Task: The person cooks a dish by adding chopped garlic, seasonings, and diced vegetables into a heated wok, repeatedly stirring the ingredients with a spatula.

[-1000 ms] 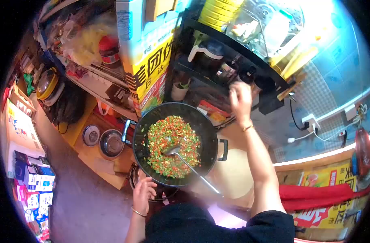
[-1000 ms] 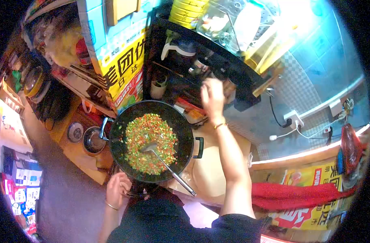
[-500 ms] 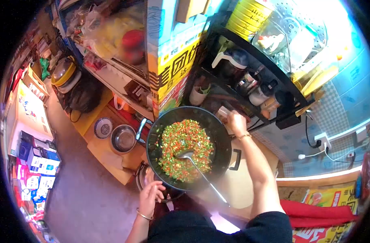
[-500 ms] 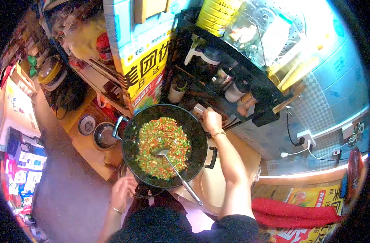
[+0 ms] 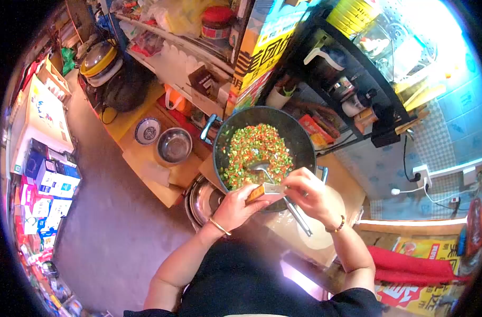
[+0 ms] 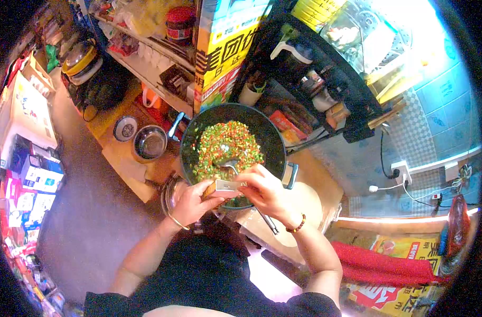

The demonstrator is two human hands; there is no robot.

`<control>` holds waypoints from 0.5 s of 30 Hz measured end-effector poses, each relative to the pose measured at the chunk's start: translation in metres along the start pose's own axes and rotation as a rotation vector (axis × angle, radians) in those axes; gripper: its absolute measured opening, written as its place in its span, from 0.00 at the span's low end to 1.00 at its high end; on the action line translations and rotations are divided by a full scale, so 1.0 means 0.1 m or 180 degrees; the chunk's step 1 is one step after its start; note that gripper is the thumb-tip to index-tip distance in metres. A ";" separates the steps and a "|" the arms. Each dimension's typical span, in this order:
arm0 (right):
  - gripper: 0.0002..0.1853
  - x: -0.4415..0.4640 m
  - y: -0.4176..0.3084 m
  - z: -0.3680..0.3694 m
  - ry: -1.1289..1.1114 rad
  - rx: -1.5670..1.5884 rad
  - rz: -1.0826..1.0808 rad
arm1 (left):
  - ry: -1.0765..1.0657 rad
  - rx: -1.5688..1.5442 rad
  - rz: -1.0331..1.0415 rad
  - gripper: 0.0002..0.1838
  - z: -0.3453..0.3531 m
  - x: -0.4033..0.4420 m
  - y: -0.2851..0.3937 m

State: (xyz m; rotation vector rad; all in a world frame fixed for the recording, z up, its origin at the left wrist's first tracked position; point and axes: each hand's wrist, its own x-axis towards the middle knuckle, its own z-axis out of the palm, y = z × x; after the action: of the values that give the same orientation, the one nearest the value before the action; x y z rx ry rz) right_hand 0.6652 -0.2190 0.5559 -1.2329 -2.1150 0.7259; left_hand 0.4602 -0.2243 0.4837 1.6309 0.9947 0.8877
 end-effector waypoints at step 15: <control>0.12 0.16 0.59 0.52 -0.1112 -0.0090 0.2205 | -0.0594 -0.4551 -0.2166 0.18 0.53 -0.44 -0.57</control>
State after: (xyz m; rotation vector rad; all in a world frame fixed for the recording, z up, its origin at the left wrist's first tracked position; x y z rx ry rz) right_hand 0.6558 -0.1880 0.4824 -2.0072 -1.9386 1.2832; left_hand 0.4800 -0.2739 0.4119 0.1192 0.4429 0.6401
